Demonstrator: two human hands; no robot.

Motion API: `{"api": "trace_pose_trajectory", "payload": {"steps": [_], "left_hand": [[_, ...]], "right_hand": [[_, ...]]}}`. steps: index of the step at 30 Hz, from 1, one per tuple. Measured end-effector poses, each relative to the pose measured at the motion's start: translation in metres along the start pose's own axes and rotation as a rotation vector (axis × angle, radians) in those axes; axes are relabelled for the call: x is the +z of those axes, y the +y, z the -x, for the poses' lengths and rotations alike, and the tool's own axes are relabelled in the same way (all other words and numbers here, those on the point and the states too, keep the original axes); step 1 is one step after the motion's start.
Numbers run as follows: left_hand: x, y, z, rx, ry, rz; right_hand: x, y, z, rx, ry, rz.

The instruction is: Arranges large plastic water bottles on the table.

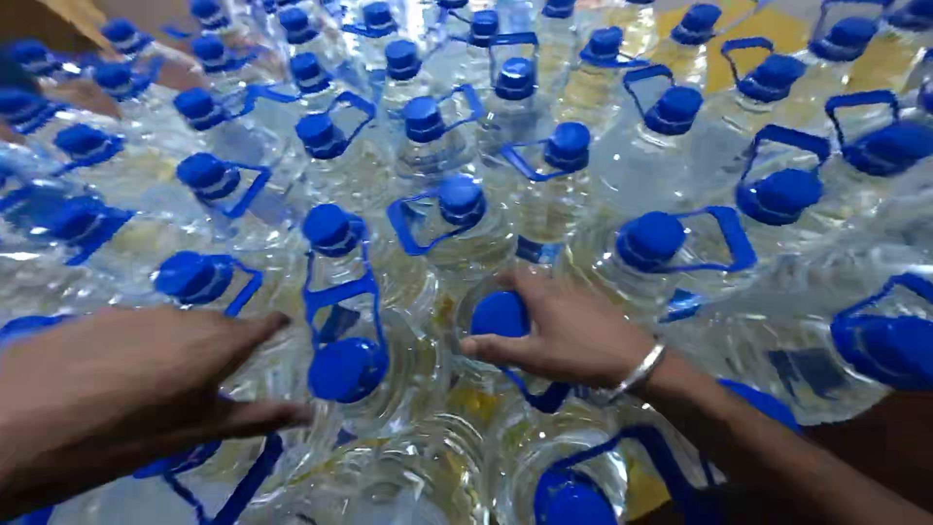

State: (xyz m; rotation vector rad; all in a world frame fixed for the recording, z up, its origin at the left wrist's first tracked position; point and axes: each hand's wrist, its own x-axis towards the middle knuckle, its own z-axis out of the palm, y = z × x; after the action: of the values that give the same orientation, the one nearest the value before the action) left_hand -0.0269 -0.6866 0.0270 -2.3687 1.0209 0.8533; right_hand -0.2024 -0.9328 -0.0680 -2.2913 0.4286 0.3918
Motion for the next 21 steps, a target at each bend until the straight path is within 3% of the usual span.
{"api": "trace_pose_trajectory", "payload": {"steps": [2, 4, 6, 8, 12, 15, 19, 21], "left_hand": [[-0.021, 0.020, 0.010, 0.065, 0.289, 0.045], [-0.028, 0.051, 0.003, 0.274, 0.482, 0.152], [-0.012, 0.081, -0.026, 0.495, 0.484, 0.184], [0.007, 0.105, -0.062, 0.601, 0.361, 0.213], [0.028, 0.123, -0.099, 0.656, 0.292, 0.472], [0.041, 0.119, -0.103, 0.629, 0.316, 0.605], [0.051, 0.127, -0.107, 0.579, 0.472, 0.656], [0.057, 0.131, -0.101, 0.543, 0.501, 0.673]], "right_hand": [[-0.024, 0.008, 0.018, -0.133, -0.124, -0.128], [-0.063, 0.019, 0.039, -0.303, -0.168, -0.112], [-0.096, 0.033, 0.051, -0.323, 0.049, -0.017], [-0.119, 0.054, 0.045, -0.150, 0.268, 0.084], [-0.111, 0.102, 0.006, 0.033, 0.243, 0.282], [-0.099, 0.095, -0.011, 0.154, 0.189, 0.368], [-0.086, 0.090, -0.010, 0.195, 0.370, 0.317], [-0.081, 0.094, -0.006, 0.105, 0.385, 0.290]]}}
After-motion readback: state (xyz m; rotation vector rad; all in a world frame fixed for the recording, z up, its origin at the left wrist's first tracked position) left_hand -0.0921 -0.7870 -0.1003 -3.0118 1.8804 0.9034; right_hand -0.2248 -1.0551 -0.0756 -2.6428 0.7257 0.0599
